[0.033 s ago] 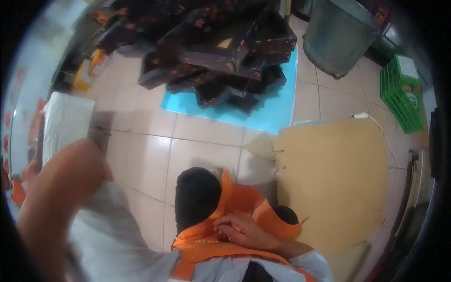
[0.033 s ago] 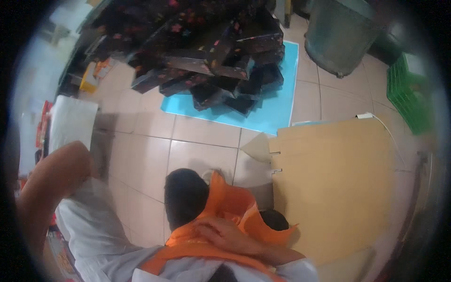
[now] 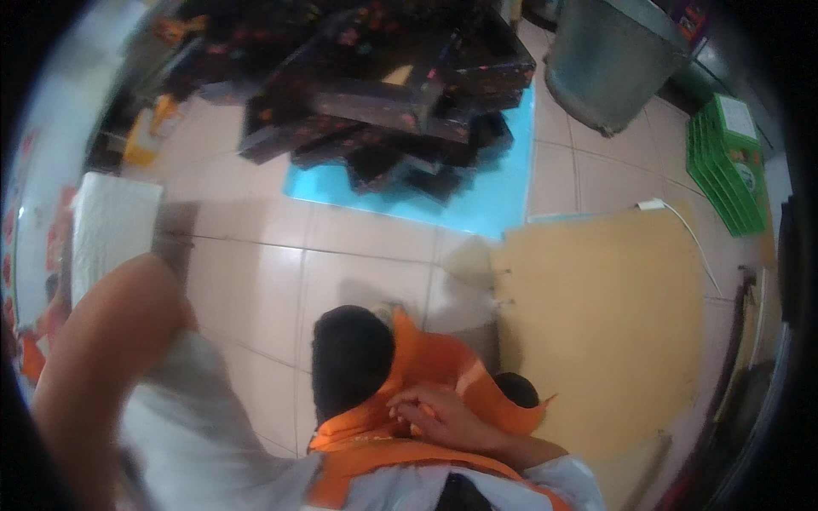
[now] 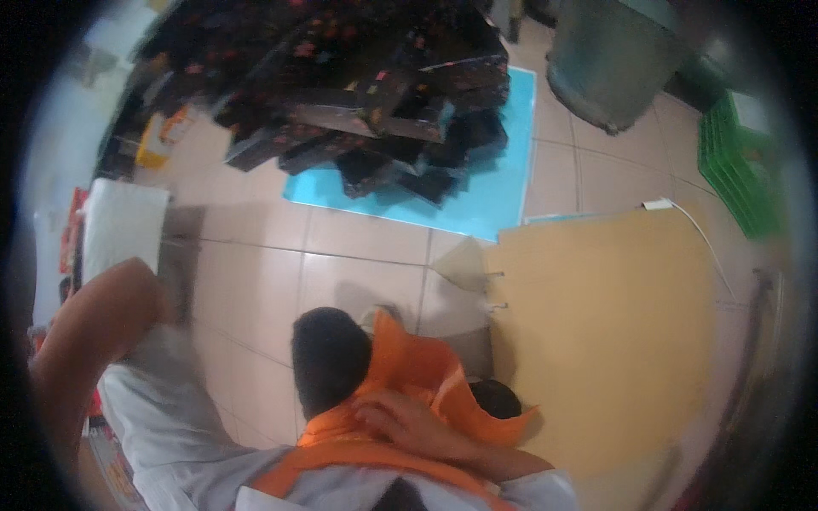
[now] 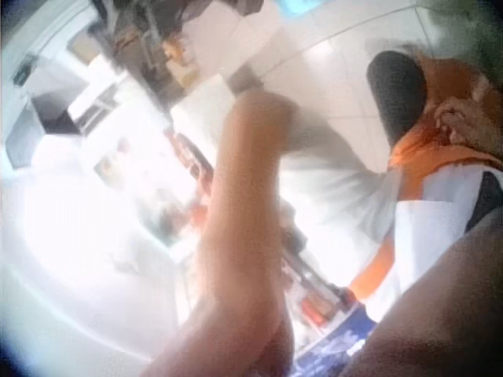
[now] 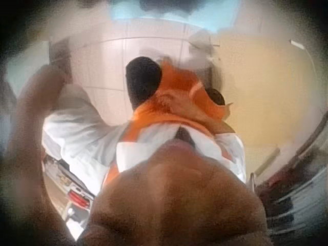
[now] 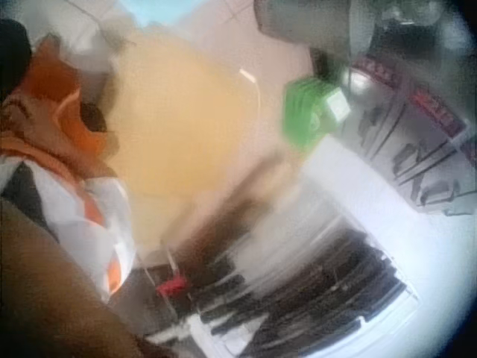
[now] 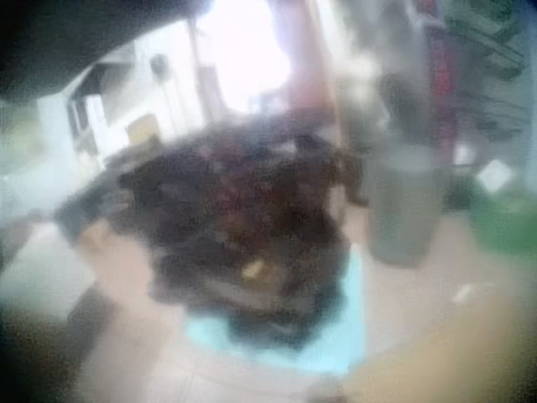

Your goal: The person sits on the floor and assembles rectangular frames by attaching black plastic strips to the edges of flat cardboard sheets. They repeatedly pick up cardboard, align the strips, and press them into place. The person also stacks completed frames and handles red decorative boxes on a nearby table.

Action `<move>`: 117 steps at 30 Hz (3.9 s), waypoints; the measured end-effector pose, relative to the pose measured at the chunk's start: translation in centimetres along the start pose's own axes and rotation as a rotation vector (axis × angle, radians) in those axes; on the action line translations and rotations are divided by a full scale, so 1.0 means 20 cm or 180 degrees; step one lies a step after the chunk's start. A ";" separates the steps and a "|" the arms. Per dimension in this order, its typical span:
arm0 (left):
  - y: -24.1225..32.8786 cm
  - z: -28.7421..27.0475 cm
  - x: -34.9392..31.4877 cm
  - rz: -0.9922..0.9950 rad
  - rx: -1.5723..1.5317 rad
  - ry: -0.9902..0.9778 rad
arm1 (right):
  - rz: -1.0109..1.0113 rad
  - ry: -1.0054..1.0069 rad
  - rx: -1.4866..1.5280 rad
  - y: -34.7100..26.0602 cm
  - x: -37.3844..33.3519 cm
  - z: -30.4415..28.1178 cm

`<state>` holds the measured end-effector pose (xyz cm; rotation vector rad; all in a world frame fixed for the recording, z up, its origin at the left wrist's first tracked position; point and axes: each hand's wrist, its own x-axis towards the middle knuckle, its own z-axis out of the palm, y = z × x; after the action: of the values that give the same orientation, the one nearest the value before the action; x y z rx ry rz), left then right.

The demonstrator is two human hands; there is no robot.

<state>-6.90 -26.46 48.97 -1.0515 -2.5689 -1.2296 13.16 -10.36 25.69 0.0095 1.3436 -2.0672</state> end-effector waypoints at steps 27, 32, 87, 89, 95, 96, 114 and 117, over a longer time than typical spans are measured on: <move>0.36 -2.15 0.44 -0.0856 -0.2839 0.2821 | -0.0344 0.2672 0.1388 -1.73 0.45 0.32; 0.39 -2.12 -0.05 -0.2889 -0.1622 0.3615 | -0.0452 0.2398 0.1035 -1.78 0.84 0.35; -1.98 -4.29 -1.51 -0.4531 0.1377 0.1583 | 0.0696 0.0943 0.0720 -2.58 3.98 3.11; -2.05 -4.30 -1.55 -0.4583 0.0963 0.1385 | 0.0708 0.0974 0.0652 -2.60 4.05 3.19; -2.29 -4.42 -1.71 -0.4085 0.2084 0.1098 | 0.0676 0.1110 0.0503 -2.62 4.08 3.33; -2.36 -4.47 -1.75 -0.4103 0.2199 0.0987 | 0.0622 0.1086 0.0440 -2.62 4.06 3.37; -2.53 -5.19 -2.28 -0.4027 0.1902 -0.0056 | 0.0558 0.1556 0.0831 -2.41 3.78 3.57; -2.60 -5.29 -2.31 -0.3908 0.2272 -0.0165 | 0.0538 0.1869 0.0736 -2.41 3.74 3.63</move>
<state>-24.77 -150.32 68.91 0.7419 -3.2431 -0.1719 -46.26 -96.49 73.13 0.8576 1.3542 -2.1419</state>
